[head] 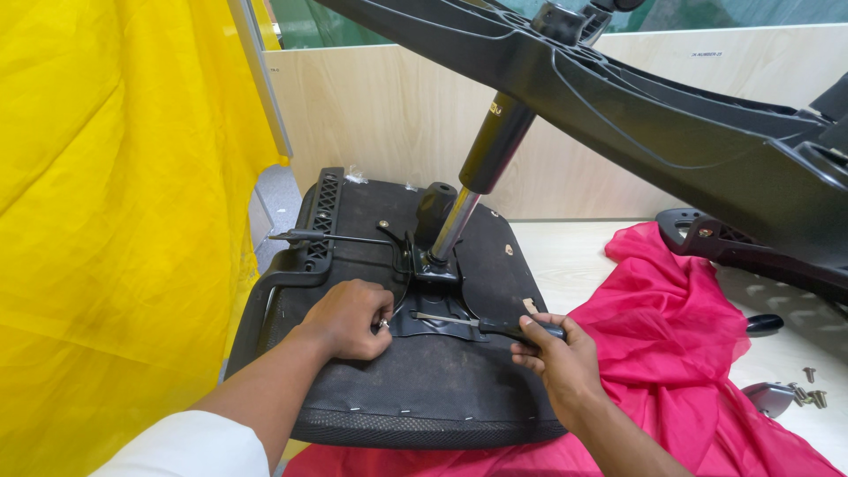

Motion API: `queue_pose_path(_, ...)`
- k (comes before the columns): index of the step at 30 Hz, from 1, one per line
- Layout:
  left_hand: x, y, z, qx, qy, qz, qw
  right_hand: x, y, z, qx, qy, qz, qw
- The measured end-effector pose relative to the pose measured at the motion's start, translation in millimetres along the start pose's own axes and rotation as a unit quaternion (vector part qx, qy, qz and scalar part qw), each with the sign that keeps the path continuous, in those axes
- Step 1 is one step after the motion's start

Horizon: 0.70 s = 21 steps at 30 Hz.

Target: The person uses a screwdriver to tighten screws on the underside of an office chair seat, securing the seat to the chair base. The person works on multiple screws in sequence, ensuring the seat is firmly attached.

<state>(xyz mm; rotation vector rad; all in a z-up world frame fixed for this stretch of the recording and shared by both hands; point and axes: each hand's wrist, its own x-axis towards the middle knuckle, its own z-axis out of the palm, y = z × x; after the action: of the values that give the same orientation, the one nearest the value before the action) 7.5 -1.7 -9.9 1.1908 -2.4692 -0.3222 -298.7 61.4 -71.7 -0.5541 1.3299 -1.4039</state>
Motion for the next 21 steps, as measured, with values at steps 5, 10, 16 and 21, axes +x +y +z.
queue_pose_path(5,0.9,0.1,0.2,0.001,0.001,-0.002,1.0,-5.2,6.2,-4.7,-0.074,-0.03,-0.021,0.997)
queue_pose_path(10,-0.2,-1.8,2.1,-0.018,0.015,0.002,1.0,-13.6,11.1,-13.4,-0.198,-0.065,-0.027,0.978)
queue_pose_path(16,-0.4,-3.3,5.7,-0.023,0.056,0.022,0.998,-10.7,22.2,-30.4,-0.428,-0.101,-0.166,0.883)
queue_pose_path(21,1.2,-3.9,7.3,-0.022,0.064,0.032,0.997,-1.4,35.1,-56.0,-0.474,-0.027,-0.214,0.854)
